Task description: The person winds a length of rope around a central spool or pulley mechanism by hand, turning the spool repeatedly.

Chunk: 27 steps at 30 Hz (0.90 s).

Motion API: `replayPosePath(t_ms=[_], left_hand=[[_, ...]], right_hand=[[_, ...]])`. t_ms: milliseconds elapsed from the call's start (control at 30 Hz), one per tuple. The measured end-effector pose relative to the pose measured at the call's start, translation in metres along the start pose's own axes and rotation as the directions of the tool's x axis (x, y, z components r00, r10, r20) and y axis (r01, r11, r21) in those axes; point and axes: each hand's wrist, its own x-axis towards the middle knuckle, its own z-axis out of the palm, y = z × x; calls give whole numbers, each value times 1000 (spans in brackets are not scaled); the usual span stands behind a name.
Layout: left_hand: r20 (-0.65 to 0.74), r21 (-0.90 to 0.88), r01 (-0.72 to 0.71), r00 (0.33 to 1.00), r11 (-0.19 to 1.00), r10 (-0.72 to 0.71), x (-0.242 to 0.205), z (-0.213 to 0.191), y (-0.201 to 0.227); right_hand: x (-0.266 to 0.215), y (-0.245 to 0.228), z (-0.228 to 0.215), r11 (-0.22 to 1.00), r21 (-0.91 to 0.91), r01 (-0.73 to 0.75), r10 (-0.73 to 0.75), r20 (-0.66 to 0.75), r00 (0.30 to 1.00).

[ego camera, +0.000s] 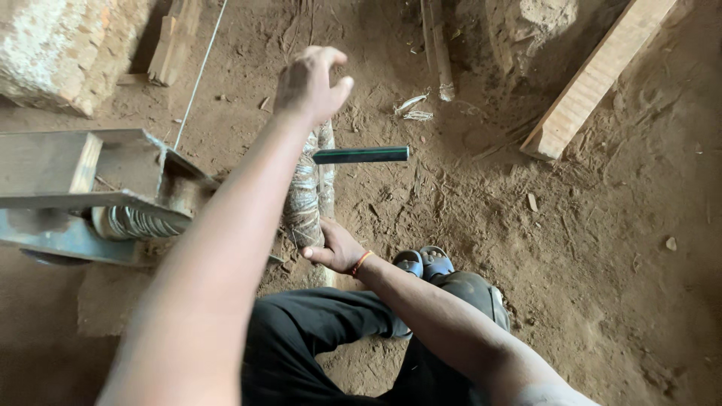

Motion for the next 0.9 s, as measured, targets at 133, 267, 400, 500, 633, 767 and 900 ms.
replayPosePath(t_ms=[133,267,400,500,633,767,900], left_hand=[[468,-273,51,879,961,86,-46,-41,60],[548,108,-125,835,986,46,-78,-68,98],[548,357,-115,829,927,-108,-67,-50,100],[577,386,-122,806,914,-136,-57,-41,92],[573,396,-148,811,906,-118,-51,-34,83],[606,413,-150,782,898,-148,-38,-32,81],[607,477,-224,783,850,-135,-32,-34,83]], right_hand=[[0,6,2,996,8,88,-88,-32,996],[-4,9,3,960,252,-121,106,72,992],[-3,3,6,956,272,-110,102,42,994],[-2,-2,7,936,314,-159,155,39,987],[-4,-10,10,893,390,-224,229,34,973],[-2,-19,12,867,415,-275,297,12,955],[2,-21,16,845,442,-301,343,-16,939]])
